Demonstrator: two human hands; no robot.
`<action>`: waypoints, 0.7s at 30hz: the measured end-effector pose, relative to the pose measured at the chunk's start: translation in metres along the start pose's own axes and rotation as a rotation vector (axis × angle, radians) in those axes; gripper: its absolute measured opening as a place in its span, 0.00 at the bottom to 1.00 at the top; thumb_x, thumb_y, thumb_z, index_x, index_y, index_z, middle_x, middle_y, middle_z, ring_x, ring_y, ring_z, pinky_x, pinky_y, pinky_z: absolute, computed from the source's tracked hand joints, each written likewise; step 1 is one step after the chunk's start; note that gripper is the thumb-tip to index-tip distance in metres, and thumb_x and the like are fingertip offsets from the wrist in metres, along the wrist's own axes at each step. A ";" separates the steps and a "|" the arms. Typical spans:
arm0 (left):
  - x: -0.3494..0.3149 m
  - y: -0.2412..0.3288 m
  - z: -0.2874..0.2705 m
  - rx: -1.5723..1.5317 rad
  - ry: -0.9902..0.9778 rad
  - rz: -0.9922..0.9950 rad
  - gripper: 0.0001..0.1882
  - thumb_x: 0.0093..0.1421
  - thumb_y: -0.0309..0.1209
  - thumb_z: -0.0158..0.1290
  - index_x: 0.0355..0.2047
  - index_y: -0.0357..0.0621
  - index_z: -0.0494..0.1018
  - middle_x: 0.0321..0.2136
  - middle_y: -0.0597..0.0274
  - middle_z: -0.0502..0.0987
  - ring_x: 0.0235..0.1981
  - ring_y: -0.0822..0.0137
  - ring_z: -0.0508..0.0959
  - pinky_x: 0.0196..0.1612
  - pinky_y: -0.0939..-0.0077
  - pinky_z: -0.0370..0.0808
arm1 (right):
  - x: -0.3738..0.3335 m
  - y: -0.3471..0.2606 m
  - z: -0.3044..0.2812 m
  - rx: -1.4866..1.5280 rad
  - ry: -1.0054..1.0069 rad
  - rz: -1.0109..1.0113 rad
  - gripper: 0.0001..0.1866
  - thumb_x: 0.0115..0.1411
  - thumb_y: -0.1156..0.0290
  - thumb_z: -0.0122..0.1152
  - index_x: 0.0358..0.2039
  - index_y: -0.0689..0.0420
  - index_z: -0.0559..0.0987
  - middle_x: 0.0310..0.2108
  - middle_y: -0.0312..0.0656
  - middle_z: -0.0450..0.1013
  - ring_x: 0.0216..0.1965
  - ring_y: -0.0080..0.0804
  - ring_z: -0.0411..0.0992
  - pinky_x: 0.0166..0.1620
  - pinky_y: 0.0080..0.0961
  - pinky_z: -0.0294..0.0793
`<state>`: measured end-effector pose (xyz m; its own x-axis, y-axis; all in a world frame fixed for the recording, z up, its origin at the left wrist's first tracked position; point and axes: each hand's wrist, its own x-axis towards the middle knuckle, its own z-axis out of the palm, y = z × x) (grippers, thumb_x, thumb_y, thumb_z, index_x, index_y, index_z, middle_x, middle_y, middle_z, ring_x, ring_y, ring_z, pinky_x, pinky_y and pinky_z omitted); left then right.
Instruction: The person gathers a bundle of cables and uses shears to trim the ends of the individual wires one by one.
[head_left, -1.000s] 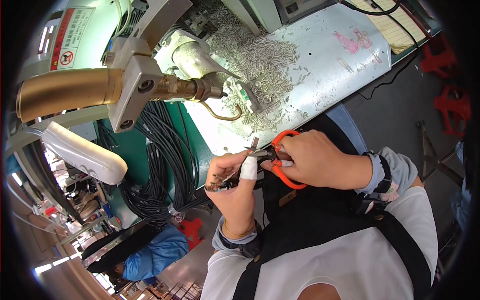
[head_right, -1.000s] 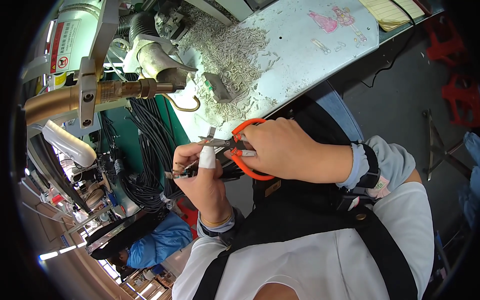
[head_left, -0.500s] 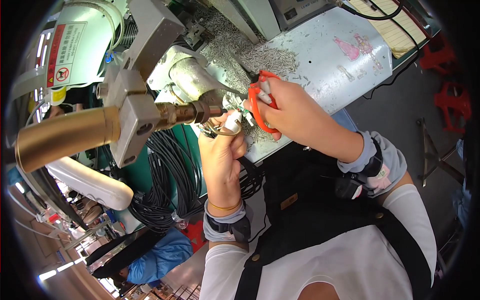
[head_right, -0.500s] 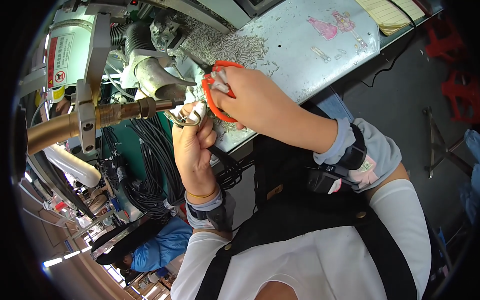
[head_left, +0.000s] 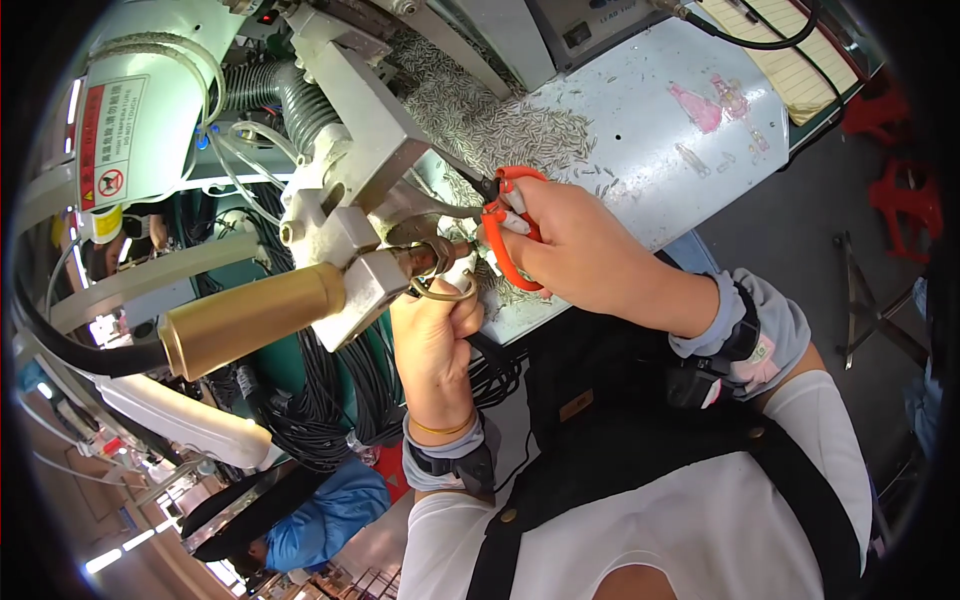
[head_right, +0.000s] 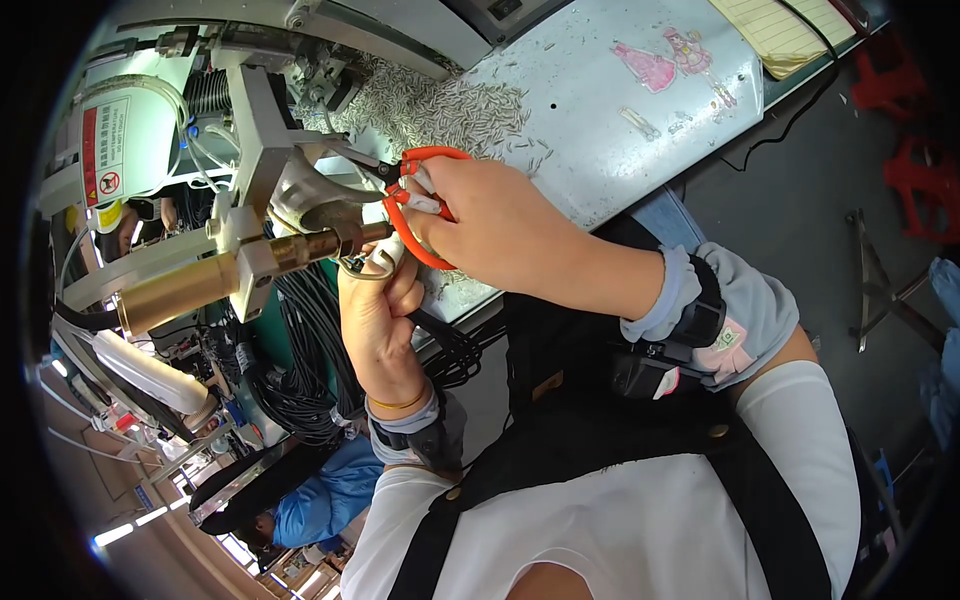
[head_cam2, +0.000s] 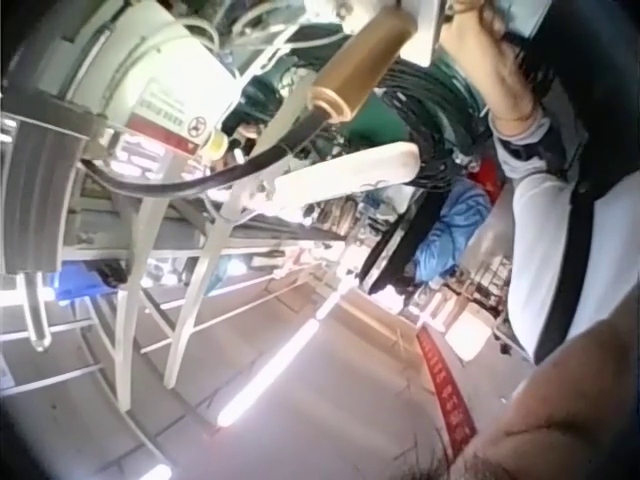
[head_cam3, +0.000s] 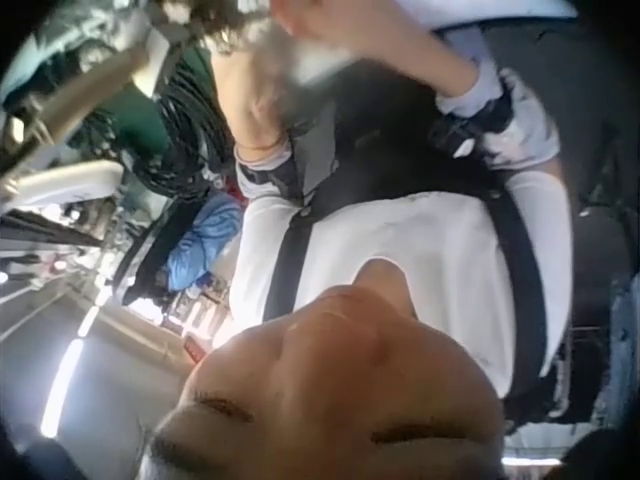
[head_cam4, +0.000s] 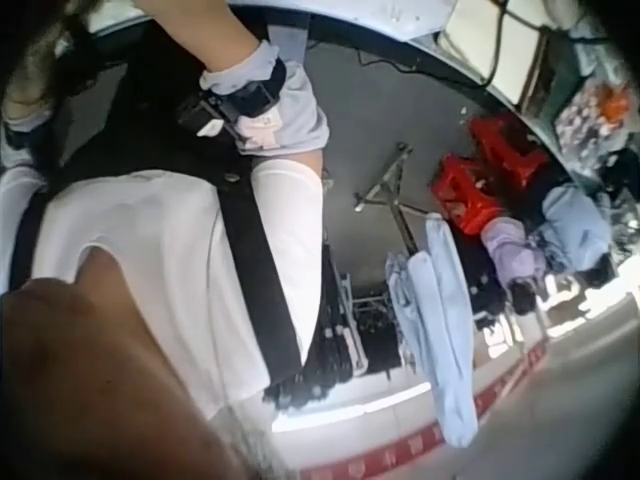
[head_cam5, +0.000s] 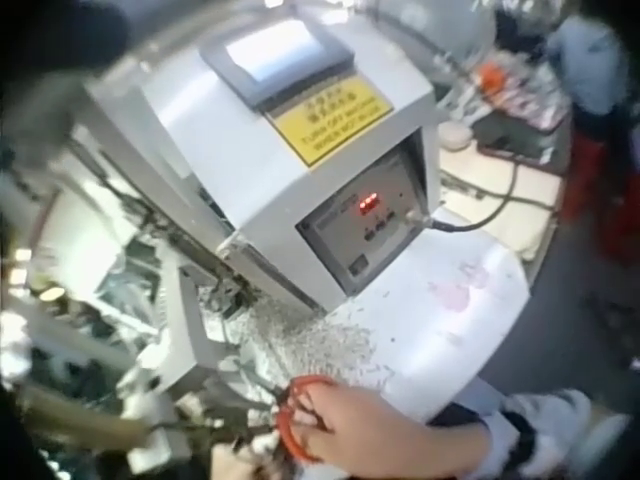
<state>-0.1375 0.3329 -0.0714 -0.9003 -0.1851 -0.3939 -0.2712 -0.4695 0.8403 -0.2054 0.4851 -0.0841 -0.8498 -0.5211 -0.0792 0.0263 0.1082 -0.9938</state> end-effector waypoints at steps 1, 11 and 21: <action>0.000 0.000 0.000 0.004 0.015 -0.008 0.11 0.51 0.25 0.52 0.34 0.34 0.66 0.16 0.70 0.62 0.11 0.82 0.54 0.12 0.88 0.47 | 0.000 0.000 0.000 0.006 -0.002 0.000 0.07 0.54 0.72 0.49 0.25 0.63 0.64 0.13 0.38 0.63 0.14 0.22 0.63 0.18 0.22 0.61; -0.004 0.004 0.004 0.127 0.007 -0.004 0.09 0.54 0.27 0.50 0.33 0.34 0.66 0.15 0.69 0.62 0.12 0.81 0.56 0.12 0.88 0.49 | -0.007 0.003 0.005 0.065 0.028 -0.042 0.06 0.56 0.73 0.49 0.26 0.61 0.65 0.14 0.34 0.62 0.13 0.18 0.61 0.17 0.18 0.60; -0.050 -0.016 0.005 0.229 0.212 0.338 0.10 0.63 0.34 0.39 0.36 0.38 0.63 0.17 0.65 0.64 0.14 0.78 0.59 0.18 0.85 0.58 | -0.045 -0.012 -0.006 0.474 0.020 -0.087 0.05 0.56 0.73 0.51 0.26 0.59 0.66 0.14 0.30 0.60 0.16 0.13 0.60 0.18 0.12 0.57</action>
<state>-0.0895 0.3534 -0.0629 -0.8680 -0.4790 -0.1313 -0.0641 -0.1541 0.9860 -0.1704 0.5125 -0.0677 -0.8691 -0.4946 0.0025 0.1880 -0.3351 -0.9232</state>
